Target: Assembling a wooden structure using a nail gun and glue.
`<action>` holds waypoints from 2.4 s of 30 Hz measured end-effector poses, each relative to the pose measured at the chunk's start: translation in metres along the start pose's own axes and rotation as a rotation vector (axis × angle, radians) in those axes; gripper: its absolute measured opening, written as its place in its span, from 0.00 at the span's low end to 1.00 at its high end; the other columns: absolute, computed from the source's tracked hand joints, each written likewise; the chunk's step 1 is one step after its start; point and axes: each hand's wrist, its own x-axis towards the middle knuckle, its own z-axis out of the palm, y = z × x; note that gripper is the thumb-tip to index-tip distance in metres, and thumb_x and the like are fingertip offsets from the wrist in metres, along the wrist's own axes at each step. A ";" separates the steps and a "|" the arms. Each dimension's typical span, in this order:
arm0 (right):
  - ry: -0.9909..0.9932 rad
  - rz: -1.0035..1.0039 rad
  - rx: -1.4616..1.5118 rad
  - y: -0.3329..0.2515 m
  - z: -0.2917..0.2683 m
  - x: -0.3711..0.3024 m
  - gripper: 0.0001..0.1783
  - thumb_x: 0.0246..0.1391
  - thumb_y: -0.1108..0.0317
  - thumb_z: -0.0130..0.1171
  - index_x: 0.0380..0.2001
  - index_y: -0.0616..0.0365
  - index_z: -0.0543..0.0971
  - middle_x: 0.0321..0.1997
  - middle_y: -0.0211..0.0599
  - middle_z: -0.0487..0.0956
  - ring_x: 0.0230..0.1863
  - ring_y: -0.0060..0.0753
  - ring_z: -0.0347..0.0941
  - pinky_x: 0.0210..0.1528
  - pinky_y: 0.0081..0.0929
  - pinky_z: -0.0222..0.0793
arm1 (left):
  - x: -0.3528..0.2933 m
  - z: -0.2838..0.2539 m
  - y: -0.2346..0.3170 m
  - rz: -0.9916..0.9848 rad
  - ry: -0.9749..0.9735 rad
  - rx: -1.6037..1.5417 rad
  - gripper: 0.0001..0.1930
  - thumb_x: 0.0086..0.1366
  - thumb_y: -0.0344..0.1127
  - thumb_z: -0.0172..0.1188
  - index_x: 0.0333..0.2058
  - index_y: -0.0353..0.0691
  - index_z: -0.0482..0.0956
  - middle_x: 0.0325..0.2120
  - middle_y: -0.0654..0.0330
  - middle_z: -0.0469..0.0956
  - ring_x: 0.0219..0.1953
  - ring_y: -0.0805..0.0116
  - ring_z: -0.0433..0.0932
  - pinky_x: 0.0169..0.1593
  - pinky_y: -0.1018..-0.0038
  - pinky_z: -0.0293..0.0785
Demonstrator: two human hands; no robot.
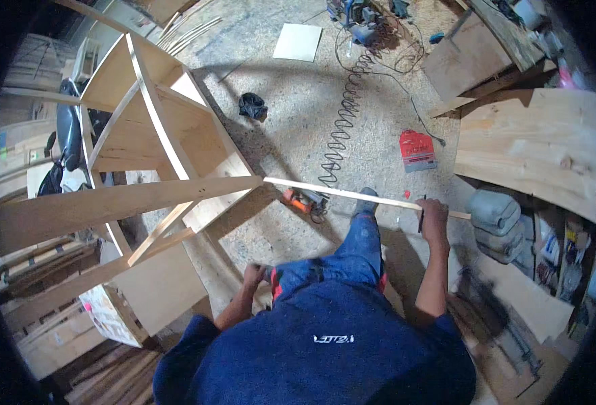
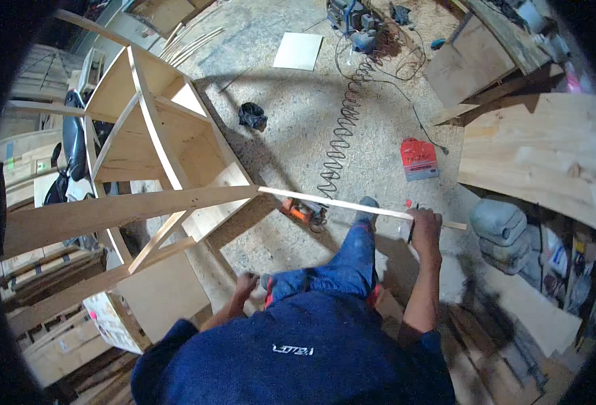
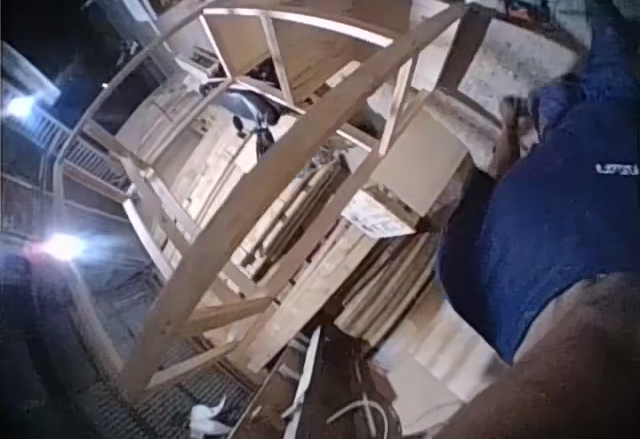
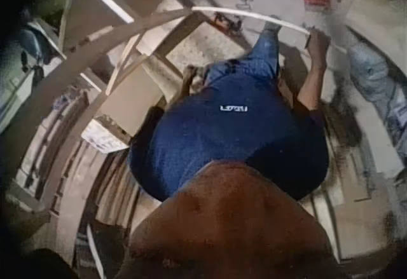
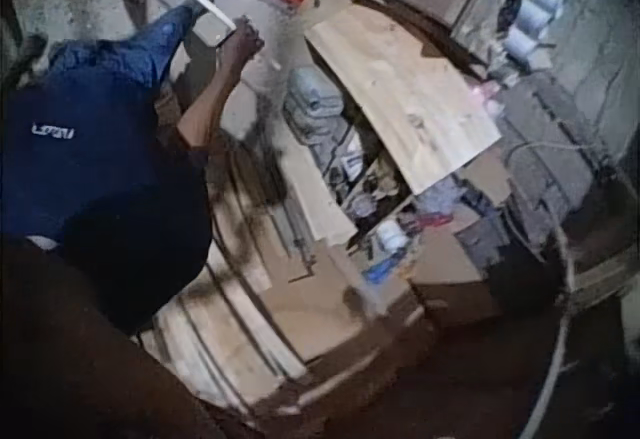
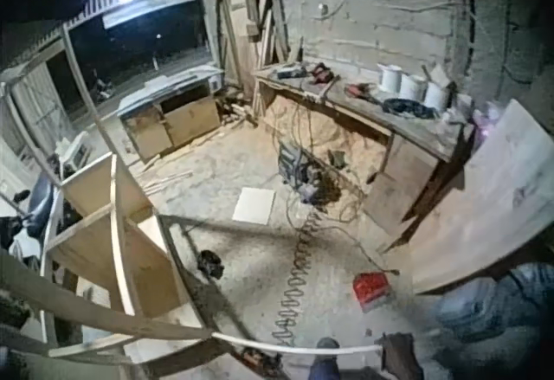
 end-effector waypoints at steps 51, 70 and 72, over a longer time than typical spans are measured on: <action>0.403 -0.829 0.243 -0.582 -0.653 1.441 0.17 0.43 0.76 0.69 0.40 0.59 0.83 0.36 0.42 0.76 0.43 0.48 0.72 0.47 0.41 0.68 | 1.023 -0.999 1.004 0.779 0.872 0.046 0.07 0.59 0.31 0.64 0.38 0.43 0.81 0.36 0.57 0.79 0.42 0.55 0.76 0.46 0.63 0.68; 0.331 -0.444 0.197 -0.704 -0.736 1.833 0.17 0.67 0.64 0.48 0.51 0.64 0.75 0.57 0.63 0.70 0.61 0.64 0.65 0.63 0.47 0.62 | 1.595 -1.420 1.101 0.760 0.937 -0.108 0.07 0.63 0.30 0.59 0.37 0.35 0.81 0.33 0.46 0.77 0.38 0.47 0.77 0.41 0.58 0.72; 0.303 -0.404 0.214 -0.707 -0.741 1.862 0.17 0.67 0.63 0.48 0.51 0.64 0.75 0.56 0.63 0.71 0.60 0.64 0.66 0.63 0.47 0.63 | 1.653 -1.445 1.109 0.672 0.846 -0.026 0.10 0.67 0.35 0.56 0.39 0.36 0.82 0.34 0.49 0.77 0.38 0.49 0.77 0.43 0.62 0.72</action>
